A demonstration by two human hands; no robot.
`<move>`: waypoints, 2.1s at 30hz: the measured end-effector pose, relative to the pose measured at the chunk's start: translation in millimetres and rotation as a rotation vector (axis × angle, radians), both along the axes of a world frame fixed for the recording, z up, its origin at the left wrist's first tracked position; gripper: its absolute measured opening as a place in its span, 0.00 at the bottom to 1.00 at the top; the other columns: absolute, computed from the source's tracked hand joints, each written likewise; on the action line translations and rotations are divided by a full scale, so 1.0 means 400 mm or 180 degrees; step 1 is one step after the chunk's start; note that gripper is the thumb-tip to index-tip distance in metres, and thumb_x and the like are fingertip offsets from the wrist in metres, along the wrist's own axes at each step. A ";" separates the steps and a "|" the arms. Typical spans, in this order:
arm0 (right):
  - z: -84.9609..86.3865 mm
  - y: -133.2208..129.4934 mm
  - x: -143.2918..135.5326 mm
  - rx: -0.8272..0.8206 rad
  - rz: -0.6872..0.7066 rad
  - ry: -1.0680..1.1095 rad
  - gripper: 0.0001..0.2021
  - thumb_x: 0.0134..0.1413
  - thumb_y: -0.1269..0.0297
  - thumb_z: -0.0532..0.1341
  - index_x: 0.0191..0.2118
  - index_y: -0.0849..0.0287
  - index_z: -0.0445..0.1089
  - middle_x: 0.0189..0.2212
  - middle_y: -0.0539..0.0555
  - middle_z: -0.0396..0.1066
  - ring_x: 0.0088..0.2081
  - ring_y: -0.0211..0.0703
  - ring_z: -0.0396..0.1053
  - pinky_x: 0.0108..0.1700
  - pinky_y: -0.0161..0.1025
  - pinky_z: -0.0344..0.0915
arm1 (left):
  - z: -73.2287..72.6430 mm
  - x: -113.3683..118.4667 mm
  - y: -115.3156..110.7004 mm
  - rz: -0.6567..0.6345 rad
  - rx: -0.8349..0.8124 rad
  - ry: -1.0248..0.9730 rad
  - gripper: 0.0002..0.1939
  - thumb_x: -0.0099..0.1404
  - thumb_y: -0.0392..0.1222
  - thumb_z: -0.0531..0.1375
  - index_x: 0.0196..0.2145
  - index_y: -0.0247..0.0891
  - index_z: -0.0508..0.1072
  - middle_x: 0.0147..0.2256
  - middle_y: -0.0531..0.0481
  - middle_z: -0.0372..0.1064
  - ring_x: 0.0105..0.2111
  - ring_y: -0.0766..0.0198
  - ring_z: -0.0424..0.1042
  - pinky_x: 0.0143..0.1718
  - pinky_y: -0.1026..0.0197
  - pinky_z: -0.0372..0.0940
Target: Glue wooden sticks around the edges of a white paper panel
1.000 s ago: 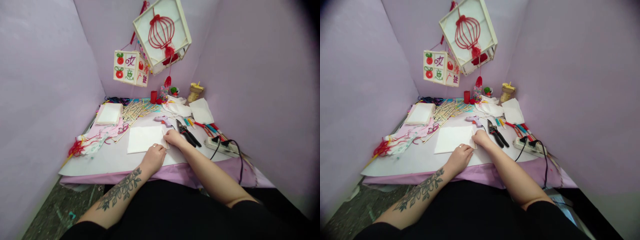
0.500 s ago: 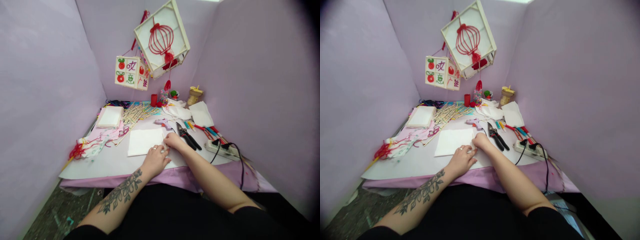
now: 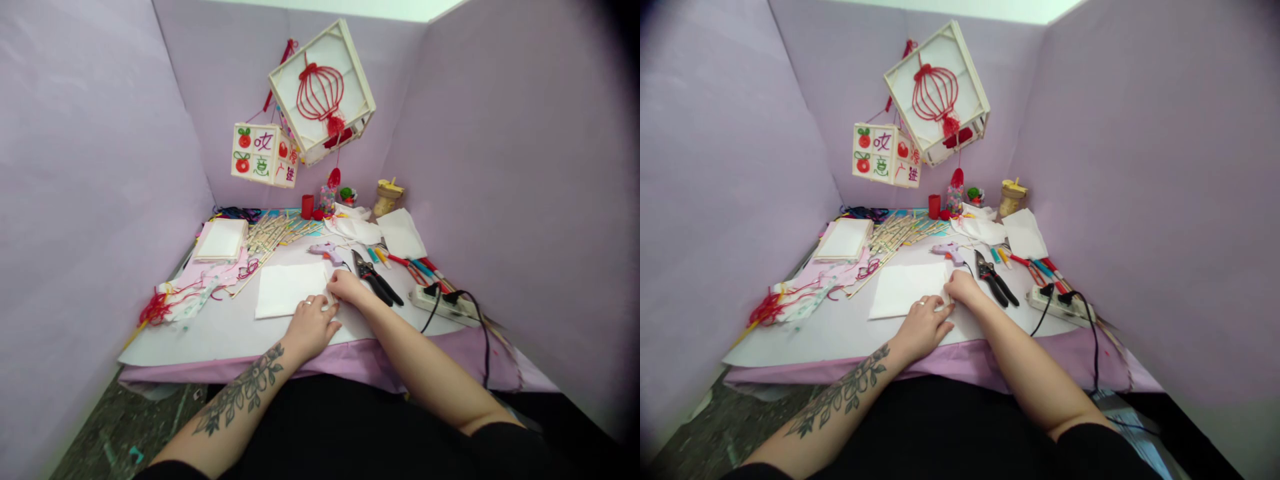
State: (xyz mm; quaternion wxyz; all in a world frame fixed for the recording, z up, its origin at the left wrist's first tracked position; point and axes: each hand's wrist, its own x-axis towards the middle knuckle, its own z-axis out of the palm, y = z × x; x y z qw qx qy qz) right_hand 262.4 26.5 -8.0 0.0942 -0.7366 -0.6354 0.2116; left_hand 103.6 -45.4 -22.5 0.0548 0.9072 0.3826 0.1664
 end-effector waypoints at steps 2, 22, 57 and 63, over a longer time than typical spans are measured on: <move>-0.005 0.000 0.002 0.0049 -0.0057 0.0044 0.13 0.46 0.69 0.59 0.40 0.64 0.72 0.27 0.56 0.75 0.30 0.41 0.71 0.32 0.31 0.60 | -0.001 0.000 0.000 0.0008 0.0008 -0.0004 0.20 0.66 0.48 0.57 0.54 0.43 0.68 0.49 0.43 0.62 0.49 0.52 0.61 0.50 0.49 0.61; -0.012 -0.005 0.020 -0.0229 -0.0259 0.1112 0.07 0.53 0.66 0.57 0.37 0.63 0.66 0.15 0.45 0.64 0.12 0.30 0.53 0.16 0.30 0.49 | 0.002 -0.002 -0.006 0.0036 0.0135 0.0096 0.21 0.66 0.48 0.56 0.55 0.43 0.66 0.46 0.44 0.64 0.46 0.53 0.62 0.47 0.50 0.62; 0.079 0.251 0.107 -0.0467 -0.0245 0.0006 0.21 0.47 0.42 0.61 0.30 0.59 0.68 0.26 0.52 0.70 0.27 0.39 0.65 0.25 0.34 0.54 | 0.152 -0.323 0.327 0.0155 0.0726 0.0316 0.15 0.68 0.44 0.53 0.26 0.38 0.73 0.31 0.47 0.71 0.34 0.57 0.68 0.39 0.52 0.63; 0.107 0.216 0.082 -0.0069 -0.0438 0.1183 0.18 0.46 0.48 0.61 0.33 0.57 0.61 0.26 0.48 0.66 0.29 0.38 0.64 0.28 0.33 0.57 | 0.084 -0.333 0.334 -0.0069 0.0393 0.0091 0.14 0.66 0.43 0.56 0.47 0.39 0.73 0.46 0.44 0.72 0.50 0.47 0.66 0.50 0.43 0.61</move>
